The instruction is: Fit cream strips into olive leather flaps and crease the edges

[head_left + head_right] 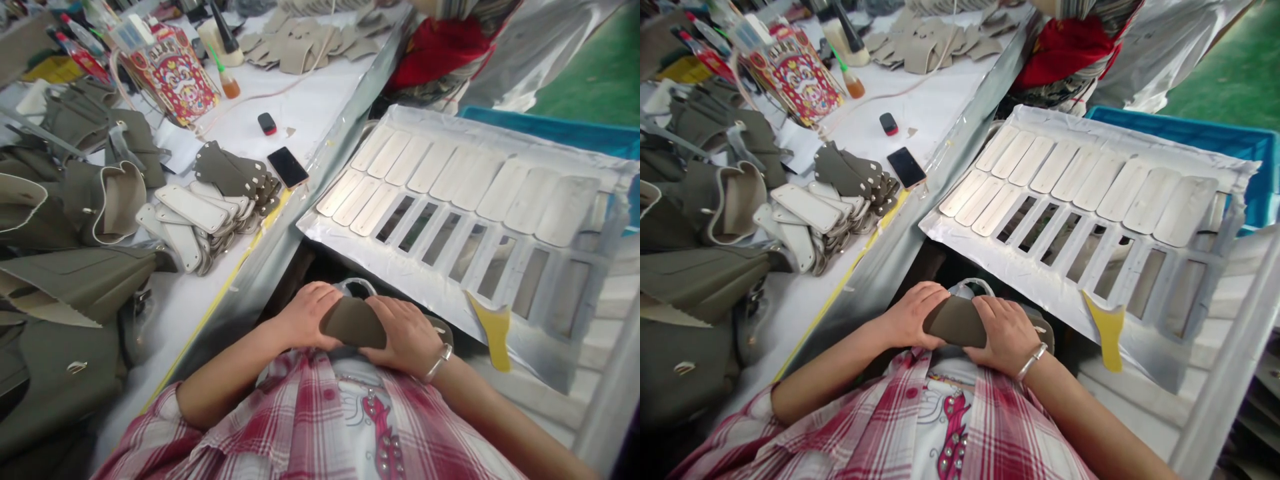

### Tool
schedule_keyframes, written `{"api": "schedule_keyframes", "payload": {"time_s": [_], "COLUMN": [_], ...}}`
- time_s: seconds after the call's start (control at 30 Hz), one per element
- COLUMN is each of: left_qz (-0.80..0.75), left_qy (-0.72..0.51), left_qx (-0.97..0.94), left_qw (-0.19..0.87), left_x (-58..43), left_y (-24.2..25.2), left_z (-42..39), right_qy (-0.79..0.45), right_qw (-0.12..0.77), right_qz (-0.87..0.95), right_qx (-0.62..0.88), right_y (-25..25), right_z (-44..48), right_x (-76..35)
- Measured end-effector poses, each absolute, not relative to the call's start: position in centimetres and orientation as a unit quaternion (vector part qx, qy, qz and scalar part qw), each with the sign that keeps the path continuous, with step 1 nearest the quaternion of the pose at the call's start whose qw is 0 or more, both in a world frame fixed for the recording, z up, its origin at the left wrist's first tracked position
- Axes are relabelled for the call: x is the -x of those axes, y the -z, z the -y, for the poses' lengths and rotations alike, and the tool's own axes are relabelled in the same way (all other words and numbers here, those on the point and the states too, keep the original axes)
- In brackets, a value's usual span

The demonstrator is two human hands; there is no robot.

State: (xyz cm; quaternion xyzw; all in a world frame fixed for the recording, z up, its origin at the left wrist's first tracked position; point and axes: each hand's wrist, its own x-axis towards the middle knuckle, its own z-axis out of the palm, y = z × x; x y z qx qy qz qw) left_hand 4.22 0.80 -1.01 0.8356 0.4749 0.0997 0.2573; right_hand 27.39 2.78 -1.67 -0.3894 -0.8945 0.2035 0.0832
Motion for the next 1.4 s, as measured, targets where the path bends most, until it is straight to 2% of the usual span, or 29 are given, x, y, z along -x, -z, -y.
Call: {"api": "schedule_keyframes", "payload": {"time_s": [0.3, 0.6, 0.9, 1.17, 1.4], "left_qz": [-0.459, -0.479, -0.48, -0.426, -0.444], "left_qy": [-0.018, -0.06, -0.039, -0.061, -0.068], "left_qx": [-0.876, -0.858, -0.866, -0.878, -0.864], "left_qw": [0.149, 0.172, 0.138, 0.209, 0.229], "left_x": [-6.5, -7.3, -8.9, -16.5, -17.5], "left_y": [0.3, 0.8, 0.1, 1.1, 1.0], "left_z": [-0.5, -0.8, -1.0, -2.1, -2.3], "right_qy": [-0.194, -0.205, -0.207, -0.322, -0.43], "right_qw": [0.1, 0.077, 0.079, 0.103, 0.138], "right_qz": [0.897, 0.898, 0.887, 0.831, 0.772], "right_qx": [0.385, 0.382, 0.405, 0.441, 0.447], "right_y": [1.8, 1.6, -0.2, 2.8, 4.2], "right_z": [-2.7, -2.9, -2.1, -1.7, -1.6], "right_x": [-27.6, -27.8, -36.5, -39.6, -40.5]}}
